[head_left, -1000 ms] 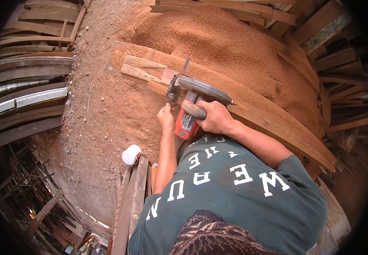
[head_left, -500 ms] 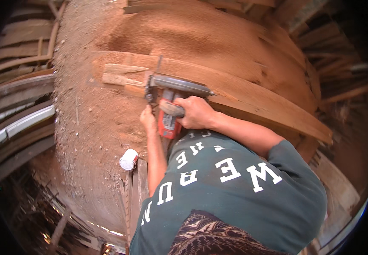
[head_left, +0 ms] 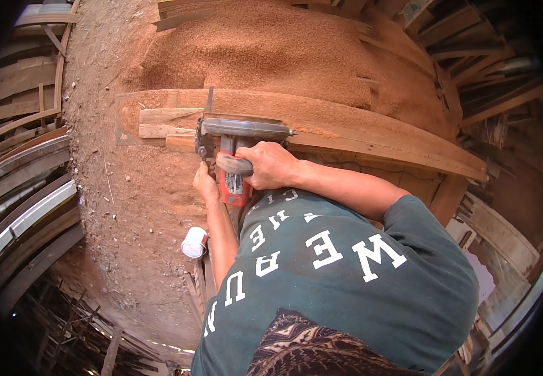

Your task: The person measures and marks a long wooden plank using a small wooden guide and a pencil. They then plug in a circular saw and cut the plank along the marked line, creating sawdust.

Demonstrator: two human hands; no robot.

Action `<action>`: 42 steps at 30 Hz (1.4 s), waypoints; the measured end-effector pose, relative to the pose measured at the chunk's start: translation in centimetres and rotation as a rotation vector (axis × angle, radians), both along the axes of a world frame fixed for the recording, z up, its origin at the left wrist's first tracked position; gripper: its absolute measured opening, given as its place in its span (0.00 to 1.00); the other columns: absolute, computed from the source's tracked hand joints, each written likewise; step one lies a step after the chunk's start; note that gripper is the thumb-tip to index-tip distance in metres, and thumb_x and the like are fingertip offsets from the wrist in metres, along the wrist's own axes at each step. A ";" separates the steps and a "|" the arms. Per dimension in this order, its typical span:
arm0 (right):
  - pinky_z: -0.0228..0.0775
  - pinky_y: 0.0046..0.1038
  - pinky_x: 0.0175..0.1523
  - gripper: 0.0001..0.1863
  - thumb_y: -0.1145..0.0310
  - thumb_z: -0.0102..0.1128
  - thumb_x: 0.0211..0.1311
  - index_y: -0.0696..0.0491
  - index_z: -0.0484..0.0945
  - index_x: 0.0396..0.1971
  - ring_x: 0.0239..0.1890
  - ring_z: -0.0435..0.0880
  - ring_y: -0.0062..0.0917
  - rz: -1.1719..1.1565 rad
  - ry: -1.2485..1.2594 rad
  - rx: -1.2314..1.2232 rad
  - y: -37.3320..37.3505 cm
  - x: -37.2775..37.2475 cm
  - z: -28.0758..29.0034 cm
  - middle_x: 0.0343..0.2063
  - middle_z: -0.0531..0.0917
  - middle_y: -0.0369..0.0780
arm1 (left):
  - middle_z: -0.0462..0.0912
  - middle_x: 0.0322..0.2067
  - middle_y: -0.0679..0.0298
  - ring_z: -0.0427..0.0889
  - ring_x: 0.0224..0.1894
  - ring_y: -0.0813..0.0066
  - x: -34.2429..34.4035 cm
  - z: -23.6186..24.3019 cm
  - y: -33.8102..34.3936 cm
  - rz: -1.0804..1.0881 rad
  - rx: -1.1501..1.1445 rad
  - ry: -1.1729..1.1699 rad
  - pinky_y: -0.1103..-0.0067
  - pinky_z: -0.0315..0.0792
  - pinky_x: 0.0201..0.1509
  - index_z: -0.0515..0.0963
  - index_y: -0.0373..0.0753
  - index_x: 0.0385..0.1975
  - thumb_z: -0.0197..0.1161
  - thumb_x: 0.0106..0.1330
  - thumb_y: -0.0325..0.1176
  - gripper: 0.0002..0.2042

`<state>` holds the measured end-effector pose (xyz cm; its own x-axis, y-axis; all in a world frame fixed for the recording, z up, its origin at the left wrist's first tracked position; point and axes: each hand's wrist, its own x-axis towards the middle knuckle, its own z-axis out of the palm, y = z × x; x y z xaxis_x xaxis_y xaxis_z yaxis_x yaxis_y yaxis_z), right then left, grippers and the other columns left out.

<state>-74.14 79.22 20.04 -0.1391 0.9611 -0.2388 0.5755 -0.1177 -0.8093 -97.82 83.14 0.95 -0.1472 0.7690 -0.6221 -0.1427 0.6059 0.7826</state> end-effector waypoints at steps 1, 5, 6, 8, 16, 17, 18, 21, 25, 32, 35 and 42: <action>0.78 0.48 0.39 0.16 0.67 0.69 0.48 0.57 0.80 0.38 0.33 0.85 0.54 0.003 0.003 0.006 0.1 -0.1 0.0 0.26 0.85 0.55 | 0.81 0.26 0.70 0.70 0.23 0.87 -0.1 0.0 0.1 0.006 -0.004 -0.002 0.85 0.61 0.27 0.84 0.35 0.38 0.59 0.77 0.41 0.15; 0.78 0.48 0.39 0.15 0.67 0.69 0.49 0.57 0.80 0.37 0.33 0.85 0.54 0.009 0.007 0.016 0.6 -0.5 0.0 0.27 0.85 0.55 | 0.81 0.27 0.70 0.70 0.24 0.87 -0.6 0.3 0.6 0.031 -0.024 -0.009 0.85 0.61 0.27 0.84 0.35 0.38 0.60 0.77 0.41 0.14; 0.78 0.47 0.39 0.15 0.67 0.69 0.49 0.57 0.80 0.37 0.33 0.85 0.54 0.009 0.005 0.015 0.8 -0.6 0.0 0.27 0.85 0.55 | 0.81 0.26 0.70 0.70 0.24 0.87 -0.6 0.4 0.8 0.038 -0.029 -0.010 0.85 0.61 0.28 0.84 0.35 0.38 0.60 0.77 0.41 0.14; 0.78 0.47 0.39 0.15 0.67 0.68 0.49 0.57 0.80 0.37 0.33 0.85 0.53 0.015 0.005 0.018 1.0 -0.8 0.2 0.27 0.85 0.55 | 0.81 0.27 0.70 0.71 0.24 0.86 -1.0 0.0 0.9 0.042 -0.035 -0.032 0.85 0.62 0.28 0.84 0.35 0.39 0.60 0.77 0.40 0.14; 0.79 0.48 0.40 0.16 0.68 0.67 0.48 0.58 0.80 0.38 0.34 0.86 0.52 0.024 0.011 0.049 1.7 -1.6 0.1 0.28 0.85 0.55 | 0.82 0.30 0.68 0.75 0.29 0.83 -1.7 0.4 1.9 0.030 -0.052 -0.045 0.83 0.65 0.33 0.84 0.34 0.42 0.59 0.76 0.41 0.15; 0.79 0.48 0.41 0.18 0.69 0.67 0.47 0.59 0.80 0.39 0.35 0.87 0.52 0.027 0.011 0.045 1.9 -1.7 0.1 0.28 0.86 0.55 | 0.82 0.30 0.68 0.75 0.29 0.83 -1.9 0.4 2.0 0.021 -0.057 -0.038 0.83 0.66 0.33 0.84 0.34 0.43 0.59 0.76 0.42 0.16; 0.80 0.48 0.42 0.19 0.69 0.67 0.45 0.60 0.81 0.40 0.36 0.87 0.52 0.029 0.011 0.042 2.0 -1.8 0.2 0.29 0.86 0.55 | 0.83 0.31 0.67 0.75 0.30 0.82 -2.1 0.4 2.2 0.011 -0.062 -0.031 0.83 0.66 0.34 0.84 0.33 0.43 0.59 0.76 0.42 0.16; 0.80 0.47 0.42 0.19 0.69 0.67 0.45 0.60 0.81 0.40 0.36 0.87 0.52 0.038 0.031 0.043 2.3 -2.2 0.3 0.28 0.86 0.55 | 0.87 0.39 0.58 0.86 0.37 0.68 -3.4 -0.9 2.5 -0.012 -0.058 -0.019 0.73 0.79 0.41 0.84 0.32 0.46 0.53 0.79 0.39 0.17; 0.79 0.47 0.41 0.17 0.69 0.67 0.47 0.60 0.80 0.38 0.35 0.86 0.52 0.036 0.040 0.081 2.6 -2.6 -0.4 0.27 0.85 0.55 | 0.86 0.37 0.60 0.82 0.35 0.72 -3.5 -0.3 3.1 0.001 -0.064 -0.023 0.75 0.75 0.39 0.84 0.32 0.45 0.54 0.79 0.40 0.17; 0.78 0.46 0.36 0.13 0.68 0.67 0.51 0.59 0.78 0.34 0.31 0.85 0.53 0.049 0.074 0.123 3.3 -3.0 -0.5 0.25 0.84 0.56 | 0.82 0.30 0.66 0.72 0.26 0.81 -3.5 0.1 3.7 0.065 -0.044 -0.100 0.80 0.64 0.30 0.84 0.33 0.41 0.59 0.76 0.41 0.15; 0.78 0.46 0.36 0.13 0.68 0.67 0.51 0.59 0.78 0.34 0.31 0.85 0.53 0.051 0.108 0.129 3.6 -3.3 -0.8 0.25 0.84 0.55 | 0.81 0.29 0.67 0.72 0.25 0.81 -3.8 0.3 4.0 0.068 -0.056 -0.094 0.80 0.64 0.29 0.84 0.34 0.41 0.59 0.76 0.41 0.15; 0.80 0.46 0.40 0.18 0.69 0.68 0.45 0.61 0.80 0.37 0.32 0.87 0.52 0.063 0.136 0.076 4.5 -3.7 -0.5 0.25 0.85 0.56 | 0.82 0.29 0.70 0.72 0.26 0.84 -4.4 0.5 5.0 0.067 -0.068 -0.100 0.81 0.62 0.28 0.84 0.38 0.42 0.59 0.76 0.43 0.15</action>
<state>-77.81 83.74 19.58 -0.2253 0.9640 -0.1410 0.4646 -0.0209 -0.8853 -102.25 88.10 1.42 -0.1316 0.7151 -0.6866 -0.2595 0.6436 0.7200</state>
